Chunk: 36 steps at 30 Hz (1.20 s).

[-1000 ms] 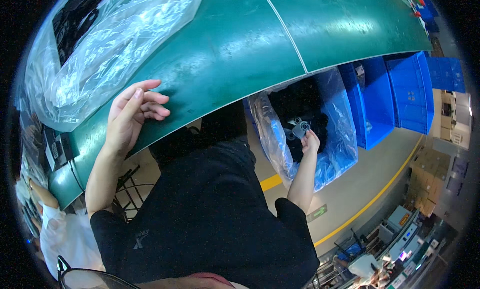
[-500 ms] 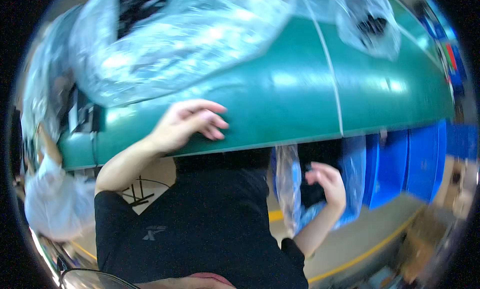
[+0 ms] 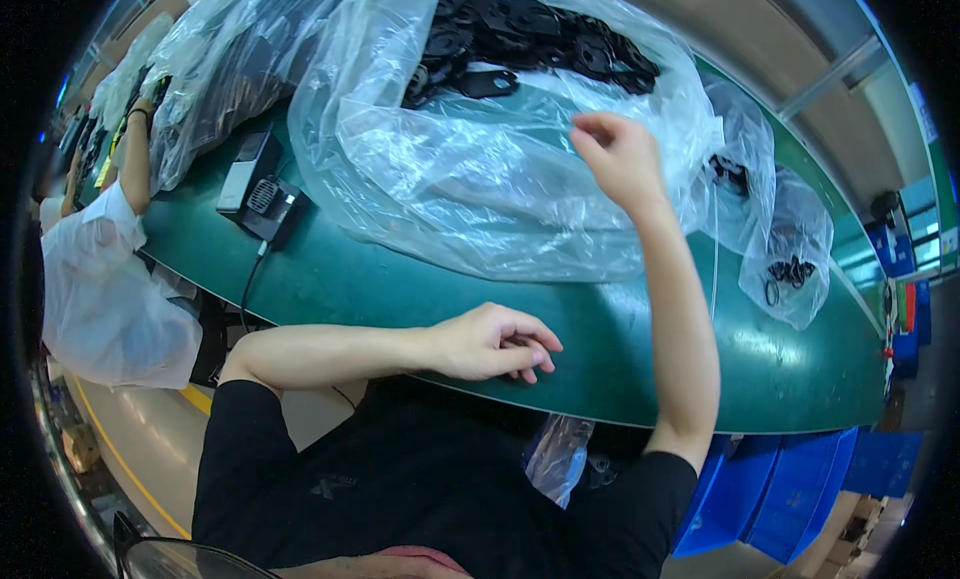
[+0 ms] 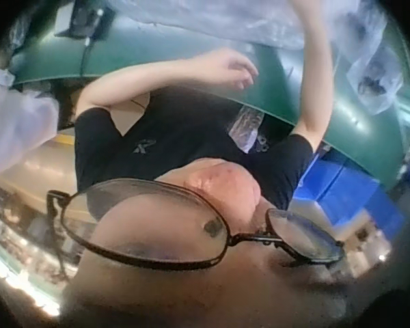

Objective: Manually assembling small plastic rings and gaskets into a base housing on a production line.

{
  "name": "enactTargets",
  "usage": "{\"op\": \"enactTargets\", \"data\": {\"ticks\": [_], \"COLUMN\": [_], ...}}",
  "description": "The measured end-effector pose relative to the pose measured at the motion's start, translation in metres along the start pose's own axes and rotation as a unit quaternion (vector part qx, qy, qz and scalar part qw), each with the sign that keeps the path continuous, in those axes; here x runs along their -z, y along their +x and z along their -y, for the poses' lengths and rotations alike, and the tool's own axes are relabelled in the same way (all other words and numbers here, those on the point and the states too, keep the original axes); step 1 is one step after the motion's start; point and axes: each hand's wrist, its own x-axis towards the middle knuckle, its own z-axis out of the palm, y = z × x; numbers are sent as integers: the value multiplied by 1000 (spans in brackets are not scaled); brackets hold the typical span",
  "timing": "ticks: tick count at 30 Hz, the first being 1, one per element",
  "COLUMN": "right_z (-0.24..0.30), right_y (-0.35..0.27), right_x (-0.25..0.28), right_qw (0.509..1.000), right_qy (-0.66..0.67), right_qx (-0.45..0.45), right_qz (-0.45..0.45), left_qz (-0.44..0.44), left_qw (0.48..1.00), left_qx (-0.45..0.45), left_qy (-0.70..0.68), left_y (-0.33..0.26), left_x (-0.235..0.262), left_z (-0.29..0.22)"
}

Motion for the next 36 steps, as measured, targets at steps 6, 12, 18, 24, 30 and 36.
{"op": "enactTargets", "data": {"ticks": [6,12,18,24,30,36], "right_z": [-12,10,-22,19,38,49], "right_y": [116,130,123,56,-41,-133], "right_x": [-105,-132,-113,-36,19,23], "right_qw": [979,948,988,971,979,962], "right_qy": [-173,-225,6,38,136,241], "right_qx": [-96,-212,-129,52,-2,-74], "right_qz": [42,78,-84,-228,-149,106], "left_qz": [-12,-24,-35,-186,-328,-172], "left_qw": [995,977,989,973,904,970], "left_qx": [-44,-111,-73,-136,-260,-141], "left_qy": [86,178,127,-27,82,-97], "left_y": [1,-4,-1,5,5,11], "left_x": [12,10,11,17,22,17], "left_z": [-3,0,-5,-4,-13,-15]}}
